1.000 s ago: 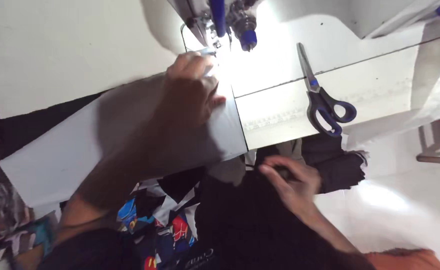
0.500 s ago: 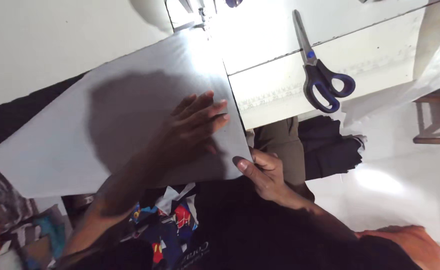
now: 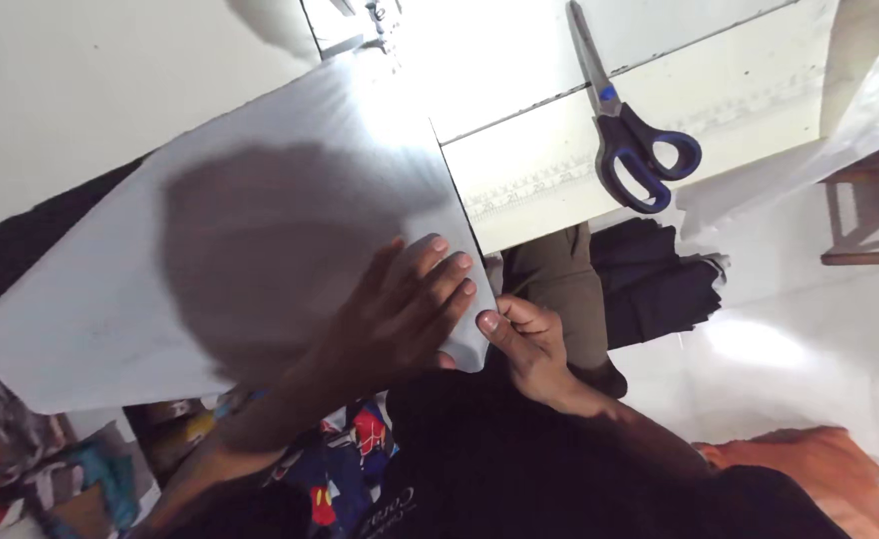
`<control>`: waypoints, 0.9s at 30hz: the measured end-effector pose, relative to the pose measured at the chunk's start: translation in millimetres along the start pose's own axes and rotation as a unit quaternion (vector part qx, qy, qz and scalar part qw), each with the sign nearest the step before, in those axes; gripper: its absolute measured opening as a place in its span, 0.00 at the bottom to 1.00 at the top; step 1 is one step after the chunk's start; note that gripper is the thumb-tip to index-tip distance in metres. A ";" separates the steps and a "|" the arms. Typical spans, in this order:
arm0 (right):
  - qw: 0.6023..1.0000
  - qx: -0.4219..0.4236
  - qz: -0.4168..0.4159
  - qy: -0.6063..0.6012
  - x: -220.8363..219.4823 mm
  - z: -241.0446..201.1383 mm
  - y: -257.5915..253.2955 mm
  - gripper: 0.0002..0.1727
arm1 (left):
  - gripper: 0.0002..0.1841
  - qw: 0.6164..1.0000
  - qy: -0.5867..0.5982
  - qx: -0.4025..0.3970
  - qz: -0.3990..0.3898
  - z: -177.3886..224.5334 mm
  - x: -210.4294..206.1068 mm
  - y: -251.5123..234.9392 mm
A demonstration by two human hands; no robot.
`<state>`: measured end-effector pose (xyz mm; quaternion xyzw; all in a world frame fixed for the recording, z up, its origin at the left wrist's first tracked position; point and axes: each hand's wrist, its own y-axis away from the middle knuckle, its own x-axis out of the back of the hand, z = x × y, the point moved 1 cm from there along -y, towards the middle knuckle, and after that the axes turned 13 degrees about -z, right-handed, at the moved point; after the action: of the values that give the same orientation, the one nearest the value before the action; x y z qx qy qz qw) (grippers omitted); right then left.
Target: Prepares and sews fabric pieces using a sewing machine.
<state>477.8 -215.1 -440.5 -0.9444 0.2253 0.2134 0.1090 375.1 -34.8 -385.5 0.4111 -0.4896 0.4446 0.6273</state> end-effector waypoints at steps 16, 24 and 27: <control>0.817 0.159 0.027 0.554 28.1 9.0 -30.9 0.12 | 0.12 0.986 0.136 0.034 0.095 3.3 9.2 5.7; 0.789 0.226 0.029 0.571 25.0 12.9 -34.5 0.12 | 0.09 0.988 0.132 0.028 0.070 1.1 0.6 -1.8; 0.782 0.223 0.021 0.581 26.3 11.4 -33.6 0.12 | 0.11 0.987 0.138 0.024 0.075 -1.5 -0.4 -3.5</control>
<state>510.8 -192.2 -458.9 -0.8336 0.3074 -0.4300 0.1602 378.8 -34.4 -386.5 0.3229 -0.4165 0.5546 0.6439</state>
